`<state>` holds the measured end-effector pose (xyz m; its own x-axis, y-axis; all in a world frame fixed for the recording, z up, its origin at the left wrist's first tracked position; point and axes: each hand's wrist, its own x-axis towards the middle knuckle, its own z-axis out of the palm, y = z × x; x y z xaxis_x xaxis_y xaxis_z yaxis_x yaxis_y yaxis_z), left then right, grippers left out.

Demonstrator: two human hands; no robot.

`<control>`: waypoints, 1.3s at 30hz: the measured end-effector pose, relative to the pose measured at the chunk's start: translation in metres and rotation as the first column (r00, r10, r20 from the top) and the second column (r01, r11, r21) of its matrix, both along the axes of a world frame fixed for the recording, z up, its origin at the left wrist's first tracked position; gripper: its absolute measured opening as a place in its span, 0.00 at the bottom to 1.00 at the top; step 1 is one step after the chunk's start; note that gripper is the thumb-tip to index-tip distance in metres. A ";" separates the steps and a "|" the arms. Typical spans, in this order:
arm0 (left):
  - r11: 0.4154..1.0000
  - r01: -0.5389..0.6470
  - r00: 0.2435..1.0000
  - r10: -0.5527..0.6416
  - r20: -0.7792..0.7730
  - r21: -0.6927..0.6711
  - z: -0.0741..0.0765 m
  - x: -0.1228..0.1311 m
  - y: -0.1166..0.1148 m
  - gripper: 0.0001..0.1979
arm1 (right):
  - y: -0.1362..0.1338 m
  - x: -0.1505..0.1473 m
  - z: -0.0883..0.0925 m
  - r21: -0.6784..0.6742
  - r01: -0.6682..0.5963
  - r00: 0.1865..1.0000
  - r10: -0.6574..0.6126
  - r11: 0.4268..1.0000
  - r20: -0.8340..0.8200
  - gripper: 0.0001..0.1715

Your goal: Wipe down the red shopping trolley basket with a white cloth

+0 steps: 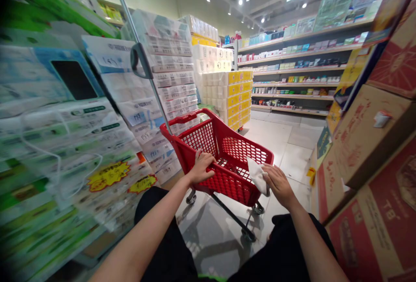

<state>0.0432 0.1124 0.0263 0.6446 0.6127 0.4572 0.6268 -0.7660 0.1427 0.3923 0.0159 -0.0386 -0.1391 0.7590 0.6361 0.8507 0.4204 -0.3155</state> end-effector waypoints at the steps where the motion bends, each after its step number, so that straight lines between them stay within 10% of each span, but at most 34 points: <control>1: 1.000 0.000 1.000 0.000 0.002 0.003 0.000 0.000 -0.001 0.10 | 0.007 0.008 0.001 -0.015 0.023 1.000 -0.023 1.000 -0.011 0.22; 9: 0.980 -0.170 0.983 0.160 0.088 0.108 -0.002 0.014 -0.015 0.24 | 0.038 0.019 -0.009 -0.039 0.110 0.972 -0.116 0.993 -0.205 0.26; 20: 0.980 -0.145 0.986 0.132 0.102 0.134 -0.005 0.007 -0.014 0.24 | -0.034 -0.083 -0.024 0.178 0.268 0.903 -0.183 0.947 -0.388 0.17; 32: 0.994 -0.044 0.993 0.033 0.115 0.097 -0.005 -0.006 -0.012 0.23 | 0.034 0.030 -0.014 -0.101 0.190 0.950 -0.208 0.977 -0.231 0.25; 39: 0.982 -0.131 0.985 0.114 0.131 0.133 -0.009 -0.002 -0.019 0.23 | 0.030 -0.002 -0.014 -0.089 0.263 0.826 -0.272 0.961 -0.493 0.30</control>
<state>0.0407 0.0936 0.0175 0.5027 0.6071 0.6154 0.7014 -0.7025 0.1201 0.3900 0.0461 -0.0522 0.4012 0.7314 0.5515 0.6566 0.1902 -0.7299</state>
